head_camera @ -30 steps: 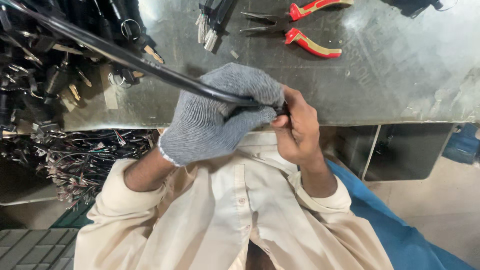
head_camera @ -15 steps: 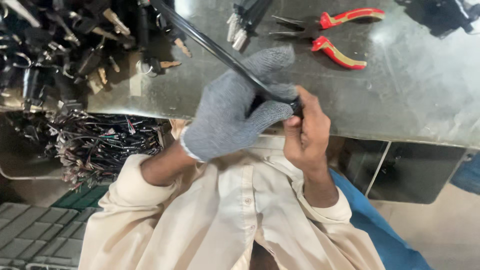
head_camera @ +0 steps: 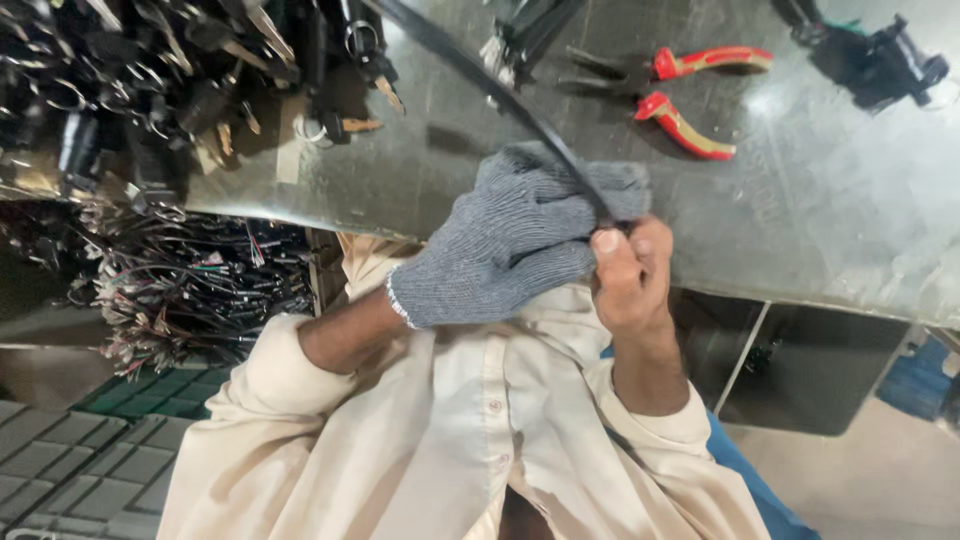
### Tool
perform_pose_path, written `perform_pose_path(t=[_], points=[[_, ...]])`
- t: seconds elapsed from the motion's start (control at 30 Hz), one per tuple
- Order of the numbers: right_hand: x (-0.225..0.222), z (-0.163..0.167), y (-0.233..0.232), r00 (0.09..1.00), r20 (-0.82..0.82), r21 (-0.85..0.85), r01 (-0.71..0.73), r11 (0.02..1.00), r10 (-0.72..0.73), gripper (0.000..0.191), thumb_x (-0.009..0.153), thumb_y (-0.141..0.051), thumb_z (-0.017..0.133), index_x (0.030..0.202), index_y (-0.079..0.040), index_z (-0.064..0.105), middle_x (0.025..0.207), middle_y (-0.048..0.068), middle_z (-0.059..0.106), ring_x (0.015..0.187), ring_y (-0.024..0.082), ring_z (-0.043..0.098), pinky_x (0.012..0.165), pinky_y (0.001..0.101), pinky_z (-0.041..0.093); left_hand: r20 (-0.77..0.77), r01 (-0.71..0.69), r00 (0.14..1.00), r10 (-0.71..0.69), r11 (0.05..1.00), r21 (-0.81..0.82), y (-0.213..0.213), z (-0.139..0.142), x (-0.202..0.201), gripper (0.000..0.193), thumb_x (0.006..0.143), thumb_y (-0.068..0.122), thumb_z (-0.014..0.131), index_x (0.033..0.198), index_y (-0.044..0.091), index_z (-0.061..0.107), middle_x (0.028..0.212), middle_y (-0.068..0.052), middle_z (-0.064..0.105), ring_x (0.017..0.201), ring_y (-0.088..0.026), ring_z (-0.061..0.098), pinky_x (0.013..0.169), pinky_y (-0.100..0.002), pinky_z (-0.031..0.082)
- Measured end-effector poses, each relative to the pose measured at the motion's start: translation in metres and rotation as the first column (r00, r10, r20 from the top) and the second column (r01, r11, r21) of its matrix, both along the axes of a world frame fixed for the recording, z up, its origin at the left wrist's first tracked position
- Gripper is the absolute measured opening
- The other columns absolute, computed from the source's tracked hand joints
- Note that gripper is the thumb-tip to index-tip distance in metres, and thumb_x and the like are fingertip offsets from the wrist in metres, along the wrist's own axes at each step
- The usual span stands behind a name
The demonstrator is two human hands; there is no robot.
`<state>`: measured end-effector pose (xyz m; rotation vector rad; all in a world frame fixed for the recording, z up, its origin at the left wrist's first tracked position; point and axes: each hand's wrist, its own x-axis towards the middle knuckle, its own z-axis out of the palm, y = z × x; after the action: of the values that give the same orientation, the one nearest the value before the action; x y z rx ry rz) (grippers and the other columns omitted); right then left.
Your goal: The person uses pliers to strip the outer sheath of black cables and then inserts the exposed wires into black plastic housings. The person repeats this process for multiple cables, placing the finished assemblies on the metal workbench.
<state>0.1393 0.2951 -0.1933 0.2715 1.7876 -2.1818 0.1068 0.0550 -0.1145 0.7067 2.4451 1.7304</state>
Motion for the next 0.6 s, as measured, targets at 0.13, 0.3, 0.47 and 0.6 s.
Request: perform_pose_path(t=[0.13,0.3,0.47,0.6], points=[[-0.01,0.028,0.0,0.907,-0.256,-0.306,-0.404,0.862,0.334,0.069,0.095,-0.028,0.065,0.149,0.011,0.043,0.148,0.019,0.057,0.137,0.023,0.056,0.121,0.0328,0.042,0.035,0.224,0.97,-0.242,0.936,0.272,-0.011,0.02,-0.013,0.032,0.099,0.028,0.074,0.128,0.014,0.069,0.132,-0.006,0.07,0.127,-0.026,0.063,0.118,-0.04,0.043],[-0.013,0.047,-0.017,0.888,-0.162,-0.571,-0.44,0.694,0.429,0.084,0.092,-0.034,0.072,0.155,0.011,0.04,0.141,0.022,0.064,0.103,0.017,0.068,0.084,0.0251,0.055,0.158,-0.158,0.984,0.083,0.813,0.56,0.019,0.048,-0.024,0.036,0.095,0.034,0.071,0.124,0.013,0.068,0.126,-0.006,0.066,0.121,-0.026,0.06,0.11,-0.042,0.045],[-0.008,0.022,-0.037,0.962,-0.199,-0.513,-0.266,0.816,0.189,0.081,0.091,-0.042,0.078,0.145,0.007,0.041,0.133,0.014,0.061,0.118,0.021,0.064,0.104,0.0374,0.052,0.276,0.02,0.952,-0.13,0.93,0.368,0.008,0.008,-0.005,0.027,0.096,0.032,0.072,0.112,0.01,0.077,0.119,-0.007,0.074,0.118,-0.026,0.066,0.109,-0.04,0.05],[-0.019,0.02,-0.039,0.99,-0.106,-0.27,0.066,0.961,-0.097,0.078,0.105,-0.047,0.069,0.155,0.009,0.045,0.098,0.009,0.061,0.075,0.012,0.055,0.069,0.0288,0.045,0.028,-0.119,0.993,0.117,0.991,0.064,-0.003,-0.022,0.004,0.038,0.103,0.04,0.07,0.131,0.013,0.073,0.131,-0.008,0.071,0.13,-0.025,0.063,0.118,-0.039,0.044]])
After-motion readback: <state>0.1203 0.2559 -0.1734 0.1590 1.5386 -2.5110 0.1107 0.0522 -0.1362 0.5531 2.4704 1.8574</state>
